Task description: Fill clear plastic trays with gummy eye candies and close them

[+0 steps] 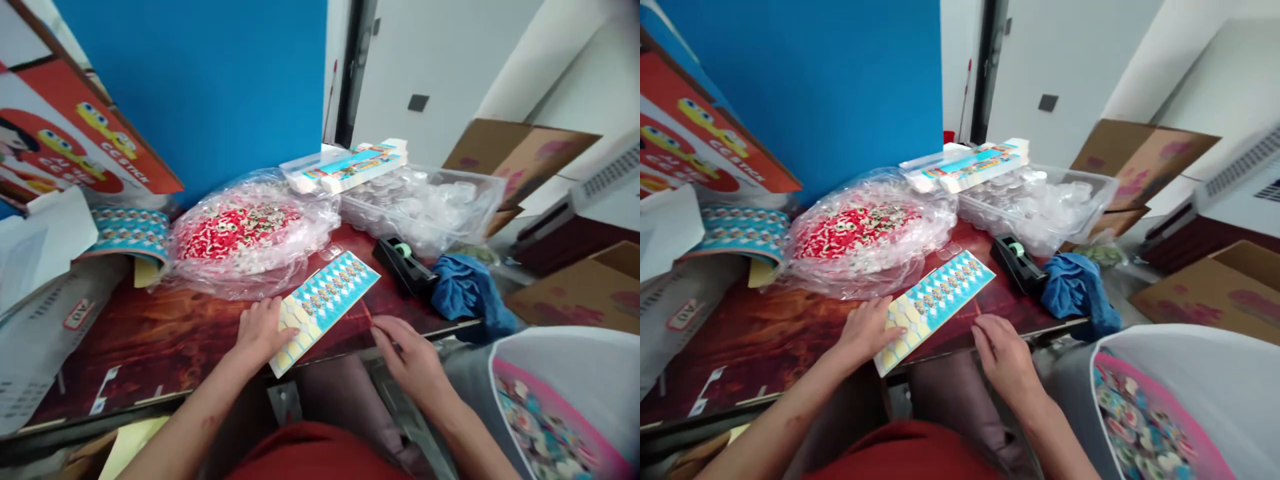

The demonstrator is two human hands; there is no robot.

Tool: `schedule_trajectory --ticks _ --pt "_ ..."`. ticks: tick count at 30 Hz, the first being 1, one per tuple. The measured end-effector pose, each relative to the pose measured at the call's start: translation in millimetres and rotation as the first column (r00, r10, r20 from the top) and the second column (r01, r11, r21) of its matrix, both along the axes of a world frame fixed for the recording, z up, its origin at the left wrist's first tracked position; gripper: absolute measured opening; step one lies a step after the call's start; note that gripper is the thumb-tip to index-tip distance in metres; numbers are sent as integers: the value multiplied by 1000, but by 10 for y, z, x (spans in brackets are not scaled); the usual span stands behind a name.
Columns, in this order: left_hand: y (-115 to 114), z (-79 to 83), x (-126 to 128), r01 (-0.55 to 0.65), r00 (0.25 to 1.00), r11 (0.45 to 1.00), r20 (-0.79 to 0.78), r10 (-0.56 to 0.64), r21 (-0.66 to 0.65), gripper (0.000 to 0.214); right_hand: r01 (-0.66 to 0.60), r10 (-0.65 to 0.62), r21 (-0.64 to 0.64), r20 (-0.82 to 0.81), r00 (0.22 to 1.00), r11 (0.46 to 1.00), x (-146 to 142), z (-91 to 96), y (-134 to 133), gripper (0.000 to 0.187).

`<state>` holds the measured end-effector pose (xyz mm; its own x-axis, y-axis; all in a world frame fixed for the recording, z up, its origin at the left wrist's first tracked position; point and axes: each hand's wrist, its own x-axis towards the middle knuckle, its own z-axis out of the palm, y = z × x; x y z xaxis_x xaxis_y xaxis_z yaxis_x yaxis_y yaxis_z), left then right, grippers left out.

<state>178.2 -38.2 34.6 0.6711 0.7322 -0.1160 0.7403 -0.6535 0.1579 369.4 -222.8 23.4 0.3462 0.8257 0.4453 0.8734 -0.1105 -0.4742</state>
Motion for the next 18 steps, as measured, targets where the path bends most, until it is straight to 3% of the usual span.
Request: schedule_trajectory --ticks 3,5,8,10,12,15,18 --pt "98 -88 -10 -36 999 995 0 36 -98 55 -99 120 -119 186 975 988 -58 2 569 27" --pt "123 -96 6 8 999 987 35 -2 -162 39 -110 151 -165 259 954 980 -76 17 791 29" --pt "212 -37 -78 201 974 962 142 -176 -186 19 -128 196 -192 394 898 973 -135 42 1011 34" --pt "322 16 -207 346 927 926 208 -313 -150 18 -198 290 -234 480 828 952 -206 23 1126 34" --pt "457 53 -362 414 892 905 243 -382 -96 18 -271 381 -279 501 777 921 -290 -34 1218 28" --pt "634 55 -601 362 904 932 255 -342 -31 18 -275 394 -301 485 781 913 -391 -110 1289 32" --pt "702 14 -871 197 948 980 253 -195 18 15 -331 418 -263 447 791 906 -383 -11 1320 34"
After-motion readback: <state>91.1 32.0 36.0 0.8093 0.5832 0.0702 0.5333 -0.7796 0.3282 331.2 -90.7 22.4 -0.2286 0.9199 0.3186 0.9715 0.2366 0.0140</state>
